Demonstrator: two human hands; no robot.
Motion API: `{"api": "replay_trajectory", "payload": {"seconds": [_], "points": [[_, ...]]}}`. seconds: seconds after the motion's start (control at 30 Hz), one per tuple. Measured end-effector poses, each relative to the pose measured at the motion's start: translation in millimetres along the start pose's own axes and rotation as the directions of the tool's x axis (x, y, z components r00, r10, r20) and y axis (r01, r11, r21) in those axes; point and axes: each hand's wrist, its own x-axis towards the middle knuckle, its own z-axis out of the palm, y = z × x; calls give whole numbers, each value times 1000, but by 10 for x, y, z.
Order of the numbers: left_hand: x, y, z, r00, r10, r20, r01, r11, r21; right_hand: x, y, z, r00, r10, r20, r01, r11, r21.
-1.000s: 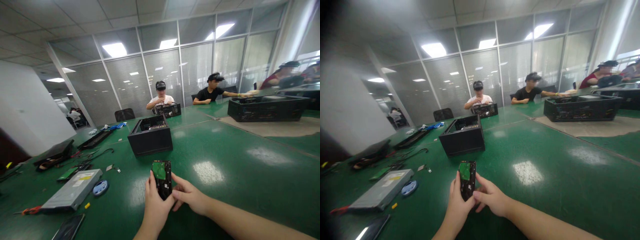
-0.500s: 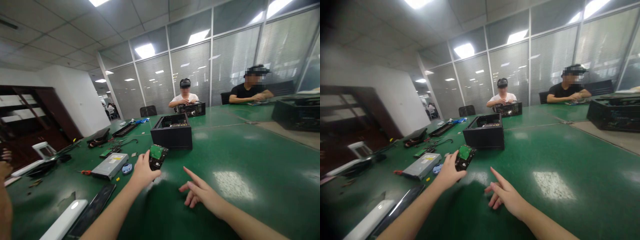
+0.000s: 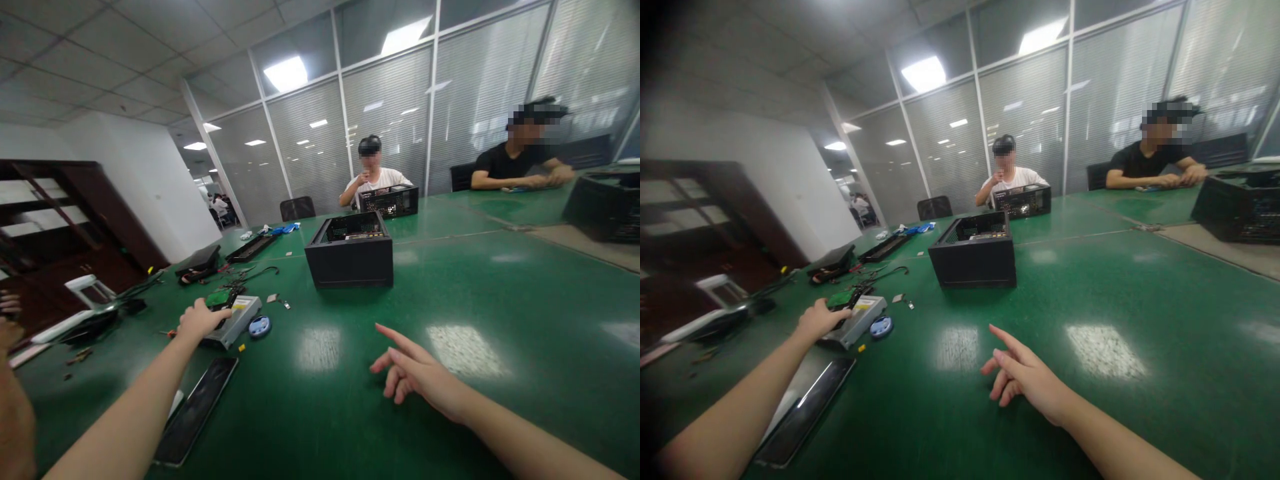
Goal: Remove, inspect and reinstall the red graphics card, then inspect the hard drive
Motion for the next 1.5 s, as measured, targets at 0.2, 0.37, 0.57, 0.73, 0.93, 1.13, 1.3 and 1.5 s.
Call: {"api": "replay_trajectory", "payload": {"seconds": [0.2, 0.37, 0.57, 0.73, 0.93, 1.13, 1.3, 1.5], "points": [[31, -244, 250, 999, 39, 27, -40, 999, 37, 7, 16, -13, 1000, 4, 0, -4, 1000, 3], [26, -282, 333, 996, 76, 49, -78, 996, 54, 12, 15, -5, 1000, -4, 3, 4, 1000, -10], [-21, -232, 311, 988, 117, 100, -125, 990, 73, -6, -21, 21, 1000, -8, 6, 9, 1000, -25], [-71, 52, 95, 974, 215, 64, -221, 969, 112, 0, -34, 37, 1000, -8, 1, 8, 1000, -22], [-251, 1209, -172, 822, 558, -113, -545, 828, 130, 20, -24, 25, 1000, -22, 18, 22, 999, -24], [-578, 2620, -246, 555, 818, -152, -808, 573, 135, 53, -13, 16, 999, -28, 31, 28, 1000, -13], [-586, 3354, -184, 507, 851, -135, -842, 523, 135, 95, 7, 24, 998, -38, 45, 36, 998, 45], [-341, 3640, -146, 549, 831, -91, -822, 556, 120, 187, 55, -5, 997, -50, 54, 43, 992, 120]]}}
